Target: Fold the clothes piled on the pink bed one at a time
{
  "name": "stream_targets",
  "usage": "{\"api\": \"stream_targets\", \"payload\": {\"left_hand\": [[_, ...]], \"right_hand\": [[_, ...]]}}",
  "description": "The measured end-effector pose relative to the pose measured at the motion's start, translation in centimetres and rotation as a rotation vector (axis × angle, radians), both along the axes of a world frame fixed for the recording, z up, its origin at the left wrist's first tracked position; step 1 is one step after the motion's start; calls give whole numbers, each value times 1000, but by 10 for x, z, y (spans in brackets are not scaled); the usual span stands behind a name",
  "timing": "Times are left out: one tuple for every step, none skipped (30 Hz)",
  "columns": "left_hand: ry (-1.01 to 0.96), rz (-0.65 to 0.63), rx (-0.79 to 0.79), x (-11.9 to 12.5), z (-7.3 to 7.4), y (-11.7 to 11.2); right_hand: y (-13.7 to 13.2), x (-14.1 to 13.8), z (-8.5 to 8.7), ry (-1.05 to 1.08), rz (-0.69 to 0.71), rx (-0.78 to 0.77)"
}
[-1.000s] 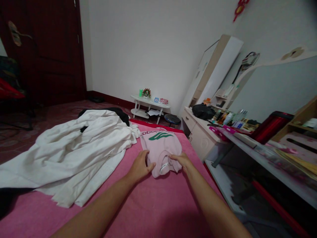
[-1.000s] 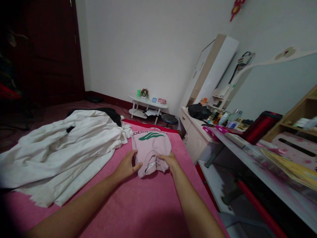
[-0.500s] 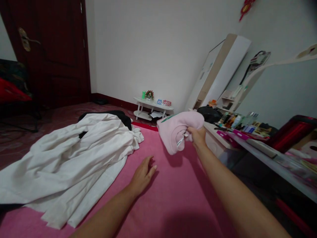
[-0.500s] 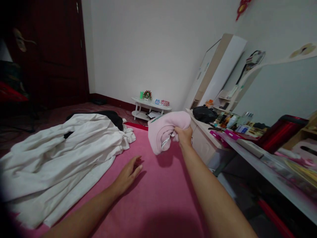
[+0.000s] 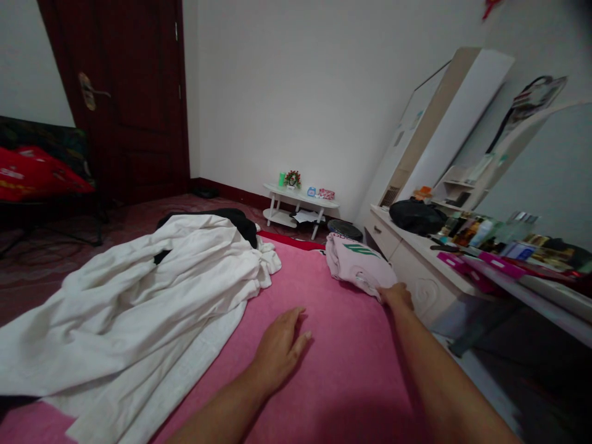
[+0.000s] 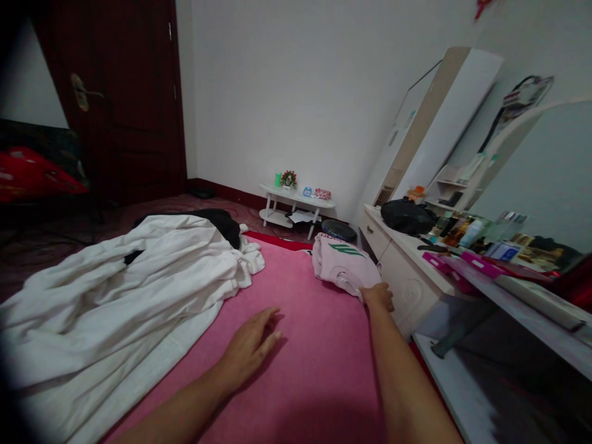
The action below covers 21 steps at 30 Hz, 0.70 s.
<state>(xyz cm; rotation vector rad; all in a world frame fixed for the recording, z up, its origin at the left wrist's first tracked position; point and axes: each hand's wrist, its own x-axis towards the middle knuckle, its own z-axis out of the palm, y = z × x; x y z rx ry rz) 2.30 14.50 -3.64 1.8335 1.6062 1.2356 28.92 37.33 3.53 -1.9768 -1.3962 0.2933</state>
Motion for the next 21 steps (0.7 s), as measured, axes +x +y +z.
{"api": "stream_targets", "payload": {"left_hand": [[11,-2,2,0,1,0],[18,-4,5,1,1,0],[24,-6,10,1,2,0],[26,-6,14,2,2,-1],[27,-7,16,2,2,-1],[28,-9,18,2,2,-1],[29,-12,19,2,2,-1],[29,-15,19,2,3,-2],[29,-17,21,2,3,-2],[26,-20,25,2,4,-2],[24,-23,29,2,4,-2],[22,-26,35,2,5,-2],[23,-29,44,1,6,-2],[29,-34,54,1,7,-2],[39,-43,65,0,8,-3],[53,-56,76,0,9,-3],[65,-69,88,0,9,-3],[74,-81,99,-1,9,-3],[80,-90,108,-1,9,-4],[88,-95,116,-2,9,-5],[102,-99,122,-2,9,-6]], "right_hand": [[-1,0,-3,-62,-52,0],[-1,-2,-4,-99,-80,17],[-2,-6,-4,-137,-78,56],[-2,-11,-4,-192,-41,117],[-3,-17,-6,-254,21,189],[-6,-24,-8,-315,94,261],[-8,-31,-13,-373,179,314],[-12,-39,-21,-422,266,335],[-15,-47,-29,-454,346,322],[-19,-54,-39,-474,408,263],[-23,-61,-48,-493,449,172],[-27,-68,-56,-513,472,71],[-31,-73,-62,-531,476,-28],[-36,-78,-66,-544,463,-110],[-41,-82,-68,-554,443,-171],[-49,-86,-69,-560,424,-206],[-57,-90,-69,-561,408,-216],[-67,-93,-69,-562,398,-224],[-79,-96,-68,-566,390,-237],[-91,-99,-68,-573,387,-249],[-103,-101,-68,-580,389,-252]]}}
